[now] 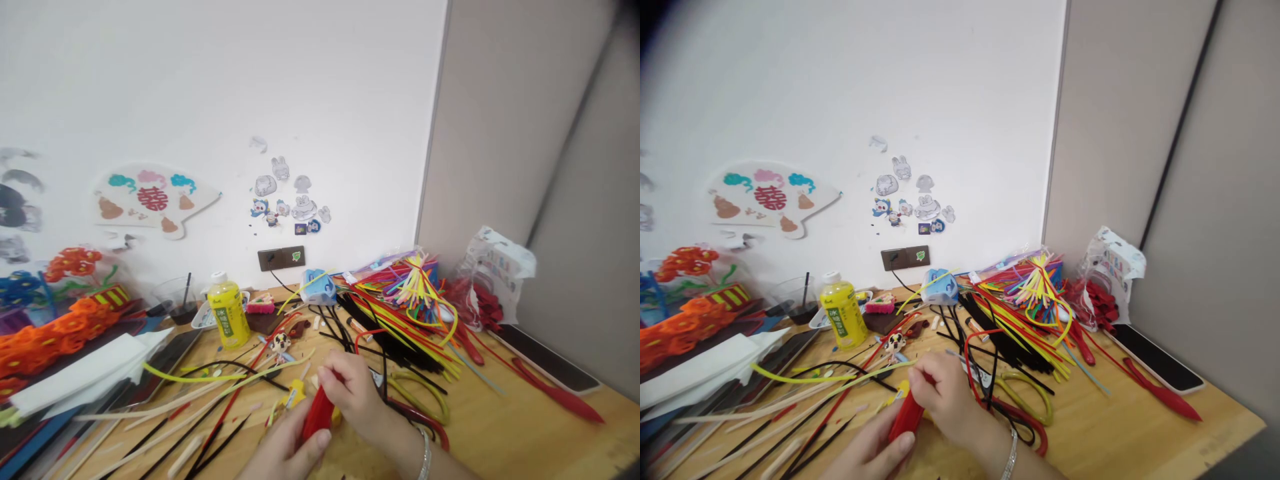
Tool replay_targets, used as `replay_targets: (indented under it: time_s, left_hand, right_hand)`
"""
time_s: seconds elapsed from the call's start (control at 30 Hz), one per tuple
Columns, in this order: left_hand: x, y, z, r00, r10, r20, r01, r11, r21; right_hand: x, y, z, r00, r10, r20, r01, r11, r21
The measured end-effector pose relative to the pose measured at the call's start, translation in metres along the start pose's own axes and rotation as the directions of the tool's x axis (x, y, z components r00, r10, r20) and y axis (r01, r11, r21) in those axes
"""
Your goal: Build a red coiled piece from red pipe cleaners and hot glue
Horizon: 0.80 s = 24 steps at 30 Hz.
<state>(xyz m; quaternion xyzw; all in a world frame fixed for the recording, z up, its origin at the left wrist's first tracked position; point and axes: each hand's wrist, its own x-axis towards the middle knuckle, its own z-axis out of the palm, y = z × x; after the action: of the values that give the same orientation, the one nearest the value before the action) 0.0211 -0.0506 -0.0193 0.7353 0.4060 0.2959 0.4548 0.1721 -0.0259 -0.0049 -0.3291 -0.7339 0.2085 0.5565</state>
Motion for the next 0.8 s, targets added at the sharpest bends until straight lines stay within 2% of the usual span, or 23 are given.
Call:
replay_targets:
  time_s: [0.13, 0.33, 0.5, 0.67, 0.73, 0.8]
  left_hand:
    - [-0.002, -0.004, 0.002, 0.995, 0.055, -0.079, -0.047, 0.994, 0.094]
    - [0.004, -0.010, -0.002, 0.983, 0.103, -0.153, -0.057, 0.959, 0.278]
    - [0.005, -0.006, -0.004, 0.977, 0.129, -0.170, -0.062, 0.933, 0.354]
    - [0.000, -0.003, -0.002, 0.986, 0.103, -0.134, -0.059, 0.952, 0.299]
    - [-0.001, -0.002, -0.001, 0.988, 0.061, -0.139, -0.029, 0.974, 0.223]
    - [-0.002, -0.001, -0.001, 0.995, 0.005, -0.095, 0.004, 0.995, 0.098]
  right_hand:
    - [0.002, 0.000, 0.001, 0.999, 0.031, 0.017, -0.031, 1.000, 0.003]
    - [0.011, 0.005, -0.002, 0.976, 0.203, 0.078, -0.207, 0.976, 0.060]
    - [0.010, 0.007, -0.006, 0.980, 0.145, 0.139, -0.169, 0.968, 0.183]
    - [0.005, 0.009, -0.005, 0.988, 0.124, 0.087, -0.141, 0.963, 0.230]
    - [0.004, 0.008, -0.004, 0.991, 0.112, 0.071, -0.124, 0.974, 0.190]
    - [0.003, 0.006, -0.003, 0.992, 0.091, 0.085, -0.104, 0.982, 0.157]
